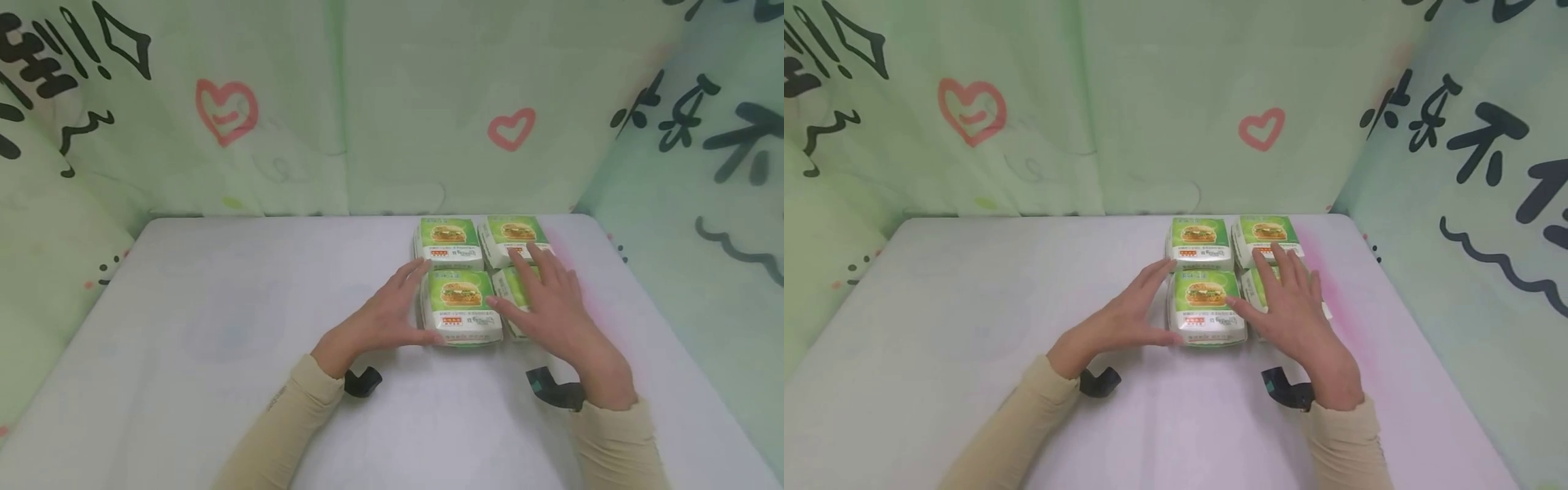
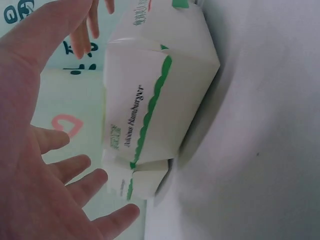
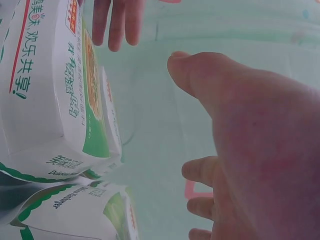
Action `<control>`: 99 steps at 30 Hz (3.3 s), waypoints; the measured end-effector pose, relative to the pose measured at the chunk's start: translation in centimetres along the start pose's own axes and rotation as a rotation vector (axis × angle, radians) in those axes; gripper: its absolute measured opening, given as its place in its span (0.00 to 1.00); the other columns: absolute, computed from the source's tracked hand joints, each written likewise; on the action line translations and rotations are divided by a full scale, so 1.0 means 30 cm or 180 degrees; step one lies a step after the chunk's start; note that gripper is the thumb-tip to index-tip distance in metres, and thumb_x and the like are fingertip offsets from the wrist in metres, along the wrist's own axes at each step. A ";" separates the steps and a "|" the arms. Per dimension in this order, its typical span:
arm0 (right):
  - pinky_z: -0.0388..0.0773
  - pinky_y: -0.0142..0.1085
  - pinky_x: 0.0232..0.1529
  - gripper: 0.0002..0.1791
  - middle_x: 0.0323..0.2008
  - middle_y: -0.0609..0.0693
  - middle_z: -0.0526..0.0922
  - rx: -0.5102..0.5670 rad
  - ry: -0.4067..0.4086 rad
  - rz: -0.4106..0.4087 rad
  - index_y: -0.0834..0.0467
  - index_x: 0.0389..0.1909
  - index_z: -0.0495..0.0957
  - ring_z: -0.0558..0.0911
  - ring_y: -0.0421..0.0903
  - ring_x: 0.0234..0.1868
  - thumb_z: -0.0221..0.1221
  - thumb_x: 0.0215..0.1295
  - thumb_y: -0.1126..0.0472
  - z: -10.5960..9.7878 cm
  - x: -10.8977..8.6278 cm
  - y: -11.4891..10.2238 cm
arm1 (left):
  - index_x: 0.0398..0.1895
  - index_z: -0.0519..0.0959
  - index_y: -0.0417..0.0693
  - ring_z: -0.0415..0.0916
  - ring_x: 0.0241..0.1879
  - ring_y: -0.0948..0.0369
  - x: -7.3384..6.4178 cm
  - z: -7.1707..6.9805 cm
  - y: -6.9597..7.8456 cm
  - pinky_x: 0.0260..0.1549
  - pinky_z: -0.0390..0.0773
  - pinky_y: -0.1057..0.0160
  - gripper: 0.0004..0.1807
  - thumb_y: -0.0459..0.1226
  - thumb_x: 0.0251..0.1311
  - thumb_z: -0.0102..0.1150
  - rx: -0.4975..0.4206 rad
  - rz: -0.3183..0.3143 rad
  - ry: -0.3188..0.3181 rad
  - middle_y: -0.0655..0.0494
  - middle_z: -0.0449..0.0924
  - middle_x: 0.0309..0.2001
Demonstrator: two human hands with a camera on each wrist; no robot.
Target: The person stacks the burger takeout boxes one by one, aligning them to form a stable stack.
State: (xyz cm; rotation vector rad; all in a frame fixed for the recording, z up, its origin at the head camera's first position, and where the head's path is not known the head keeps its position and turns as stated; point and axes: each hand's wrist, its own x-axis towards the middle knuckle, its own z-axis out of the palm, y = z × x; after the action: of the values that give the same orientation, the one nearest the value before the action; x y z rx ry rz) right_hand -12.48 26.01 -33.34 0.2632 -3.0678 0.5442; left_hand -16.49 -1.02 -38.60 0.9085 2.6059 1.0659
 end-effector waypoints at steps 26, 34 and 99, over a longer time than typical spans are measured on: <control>0.44 0.70 0.69 0.54 0.77 0.67 0.43 -0.0032 -0.0129 -0.0107 0.60 0.78 0.48 0.46 0.70 0.75 0.62 0.61 0.37 0.013 0.015 0.055 | 0.80 0.45 0.54 0.53 0.75 0.52 0.054 0.073 0.001 0.70 0.66 0.52 0.68 0.59 0.40 0.77 0.0307 -0.0021 0.0020 0.52 0.43 0.79; 0.51 0.70 0.68 0.59 0.77 0.67 0.43 0.0090 -0.0176 0.0062 0.60 0.78 0.46 0.48 0.70 0.74 0.66 0.56 0.36 0.002 0.006 0.120 | 0.79 0.48 0.54 0.62 0.70 0.54 0.034 0.062 -0.016 0.66 0.71 0.55 0.66 0.58 0.40 0.78 0.0290 -0.0103 0.0124 0.52 0.50 0.76; 0.58 0.75 0.59 0.63 0.74 0.73 0.39 0.0068 -0.0870 0.0170 0.55 0.79 0.40 0.49 0.78 0.68 0.71 0.49 0.51 0.022 -0.008 0.196 | 0.78 0.52 0.57 0.67 0.65 0.52 -0.168 -0.086 -0.140 0.61 0.74 0.49 0.60 0.58 0.43 0.76 0.0158 -0.0658 0.0332 0.57 0.49 0.75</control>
State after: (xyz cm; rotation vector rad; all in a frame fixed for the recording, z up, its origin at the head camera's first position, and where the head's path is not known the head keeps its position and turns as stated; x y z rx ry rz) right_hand -13.21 31.25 -35.97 0.2784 -3.3432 0.5896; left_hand -15.44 -7.88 -39.91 0.5904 2.7492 1.0234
